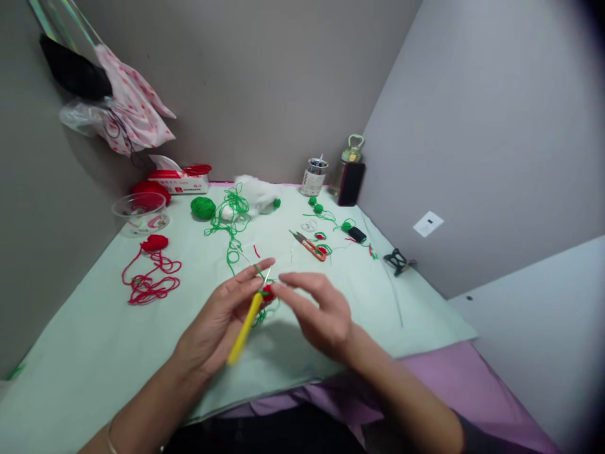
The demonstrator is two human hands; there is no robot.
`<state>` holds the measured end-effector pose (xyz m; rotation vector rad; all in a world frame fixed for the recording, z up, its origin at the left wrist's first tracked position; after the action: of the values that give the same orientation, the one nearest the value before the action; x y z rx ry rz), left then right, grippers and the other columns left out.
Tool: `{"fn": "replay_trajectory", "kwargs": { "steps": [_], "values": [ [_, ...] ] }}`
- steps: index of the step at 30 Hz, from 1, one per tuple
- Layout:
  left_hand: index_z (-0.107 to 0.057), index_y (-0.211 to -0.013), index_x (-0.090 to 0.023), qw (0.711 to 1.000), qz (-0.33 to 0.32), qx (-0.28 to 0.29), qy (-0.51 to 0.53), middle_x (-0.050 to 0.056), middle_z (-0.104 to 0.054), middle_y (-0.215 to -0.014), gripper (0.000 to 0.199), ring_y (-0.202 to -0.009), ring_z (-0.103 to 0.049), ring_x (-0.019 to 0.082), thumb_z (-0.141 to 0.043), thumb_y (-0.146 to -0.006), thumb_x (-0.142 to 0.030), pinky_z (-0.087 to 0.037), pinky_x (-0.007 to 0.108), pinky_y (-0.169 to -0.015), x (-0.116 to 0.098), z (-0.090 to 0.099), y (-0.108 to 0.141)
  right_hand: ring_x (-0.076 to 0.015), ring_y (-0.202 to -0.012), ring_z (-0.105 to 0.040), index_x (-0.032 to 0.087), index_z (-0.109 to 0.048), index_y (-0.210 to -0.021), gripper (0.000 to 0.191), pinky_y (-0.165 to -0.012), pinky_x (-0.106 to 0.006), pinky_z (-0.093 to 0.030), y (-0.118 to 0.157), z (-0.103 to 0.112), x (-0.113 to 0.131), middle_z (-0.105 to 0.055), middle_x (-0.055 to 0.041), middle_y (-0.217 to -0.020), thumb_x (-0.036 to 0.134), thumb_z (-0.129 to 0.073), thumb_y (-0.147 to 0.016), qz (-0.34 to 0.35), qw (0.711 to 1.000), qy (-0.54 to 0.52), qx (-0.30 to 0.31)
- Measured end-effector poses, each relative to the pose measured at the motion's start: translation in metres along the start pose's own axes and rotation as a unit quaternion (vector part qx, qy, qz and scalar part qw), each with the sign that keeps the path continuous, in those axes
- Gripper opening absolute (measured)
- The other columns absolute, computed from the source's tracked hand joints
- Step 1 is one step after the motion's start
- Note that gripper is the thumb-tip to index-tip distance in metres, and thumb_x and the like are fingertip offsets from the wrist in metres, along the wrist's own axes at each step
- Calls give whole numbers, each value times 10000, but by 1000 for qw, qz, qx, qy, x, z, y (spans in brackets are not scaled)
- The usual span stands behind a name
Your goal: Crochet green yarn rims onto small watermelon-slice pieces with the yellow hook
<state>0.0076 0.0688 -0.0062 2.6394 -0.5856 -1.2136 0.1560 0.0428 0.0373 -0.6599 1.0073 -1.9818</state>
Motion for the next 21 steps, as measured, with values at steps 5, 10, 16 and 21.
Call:
{"fn": "replay_trajectory", "kwargs": {
  "steps": [5, 10, 16, 21],
  "values": [
    [-720, -1217, -52, 997, 0, -62, 43, 15, -705, -717, 290, -605, -657, 99, -646, -938, -84, -634, 222, -707, -10, 11, -7, -202, -1103, -690, 225, -673, -1304, 304, -891, -294, -537, -1, -40, -107, -715, -109, -1237, 270, -467, -1085, -235, 907, 141, 320],
    [-674, -1220, -26, 988, 15, -110, 107, 15, -654, -682, 283, -527, -610, 80, -479, -1015, -39, -534, 133, -470, -10, 20, -19, -307, -1100, -655, 127, -712, -1178, 273, -826, -350, -487, 9, -58, -160, -691, -203, -1171, 194, -488, -1037, -296, 850, 189, 392],
    [-643, -1299, -50, 995, -1, -63, 71, -32, -554, -670, 346, -425, -455, 47, -486, -993, -15, -356, 109, -315, -34, 20, -26, -331, -1163, -599, 81, -712, -1141, 366, -882, -387, -457, 22, -67, -174, -649, -249, -1223, 122, -364, -1038, -328, 832, 180, 409],
    [-624, -1329, -51, 999, -4, -29, 36, 9, -582, -728, 387, -445, -511, 61, -463, -980, 1, -401, 97, -319, -64, 23, -14, -337, -1167, -594, 72, -713, -1085, 314, -937, -406, -440, 20, -59, -179, -651, -254, -1205, 80, -414, -989, -369, 850, 122, 355]
  ]
}}
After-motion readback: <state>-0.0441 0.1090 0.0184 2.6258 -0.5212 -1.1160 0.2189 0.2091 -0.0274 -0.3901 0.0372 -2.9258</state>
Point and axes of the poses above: each hand's wrist, its own y-axis away from the middle knuckle, its own z-axis out of the back of the hand, x = y × z, the point moved 6 cm from there along -y, towards the middle knuckle
